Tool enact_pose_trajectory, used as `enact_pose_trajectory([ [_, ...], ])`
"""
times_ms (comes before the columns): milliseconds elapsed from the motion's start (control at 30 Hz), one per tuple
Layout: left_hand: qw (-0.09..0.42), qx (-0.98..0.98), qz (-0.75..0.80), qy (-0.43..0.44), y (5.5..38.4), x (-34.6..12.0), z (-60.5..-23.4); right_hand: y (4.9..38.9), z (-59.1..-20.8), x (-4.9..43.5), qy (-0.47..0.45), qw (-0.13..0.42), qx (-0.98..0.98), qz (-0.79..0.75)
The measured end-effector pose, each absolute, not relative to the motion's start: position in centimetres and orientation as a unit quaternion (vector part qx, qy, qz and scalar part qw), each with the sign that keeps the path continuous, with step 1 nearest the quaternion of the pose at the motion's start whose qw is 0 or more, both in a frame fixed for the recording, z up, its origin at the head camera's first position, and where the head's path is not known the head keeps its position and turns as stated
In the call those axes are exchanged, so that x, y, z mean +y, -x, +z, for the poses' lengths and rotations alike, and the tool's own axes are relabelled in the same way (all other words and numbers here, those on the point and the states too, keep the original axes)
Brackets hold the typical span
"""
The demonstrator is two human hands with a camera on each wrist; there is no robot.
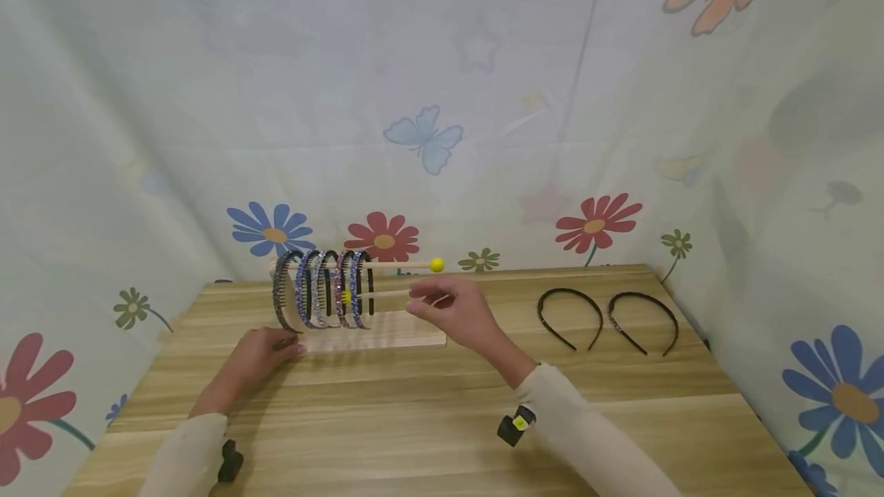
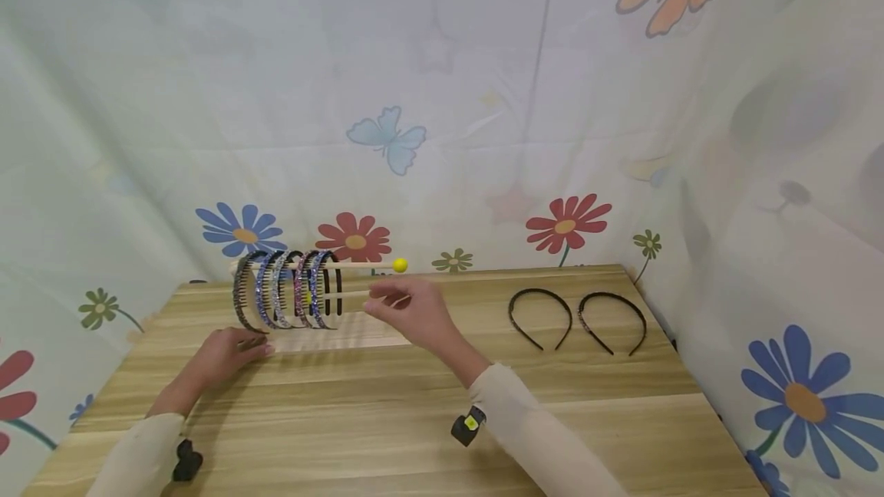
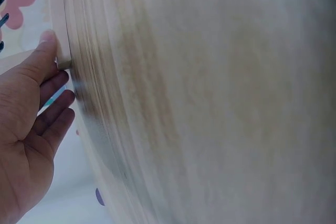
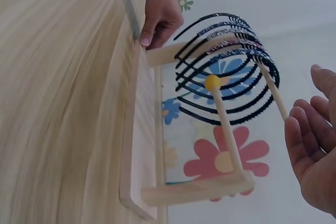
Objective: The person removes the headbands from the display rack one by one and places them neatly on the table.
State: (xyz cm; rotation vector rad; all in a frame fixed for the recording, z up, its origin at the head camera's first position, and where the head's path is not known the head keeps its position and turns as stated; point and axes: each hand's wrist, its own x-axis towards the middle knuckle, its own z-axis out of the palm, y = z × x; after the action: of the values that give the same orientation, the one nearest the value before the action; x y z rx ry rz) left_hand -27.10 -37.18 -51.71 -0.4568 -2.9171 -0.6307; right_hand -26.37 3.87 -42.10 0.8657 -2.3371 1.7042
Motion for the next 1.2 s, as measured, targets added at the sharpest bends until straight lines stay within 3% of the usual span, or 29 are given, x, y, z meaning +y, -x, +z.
enact_pose_trajectory([
  [833, 0.071, -0.963, -0.209, 0.153, 27.6, -37.3, -52.0, 27.7, -43.8, -3.8, -0.266, -0.007, -0.781, 0.565],
  [1200, 0.063, -0.964, -0.209, 0.15, 27.4, -37.4, -52.2, 27.8, -43.9, -5.2, -0.268, 0.007, -0.781, 0.564],
])
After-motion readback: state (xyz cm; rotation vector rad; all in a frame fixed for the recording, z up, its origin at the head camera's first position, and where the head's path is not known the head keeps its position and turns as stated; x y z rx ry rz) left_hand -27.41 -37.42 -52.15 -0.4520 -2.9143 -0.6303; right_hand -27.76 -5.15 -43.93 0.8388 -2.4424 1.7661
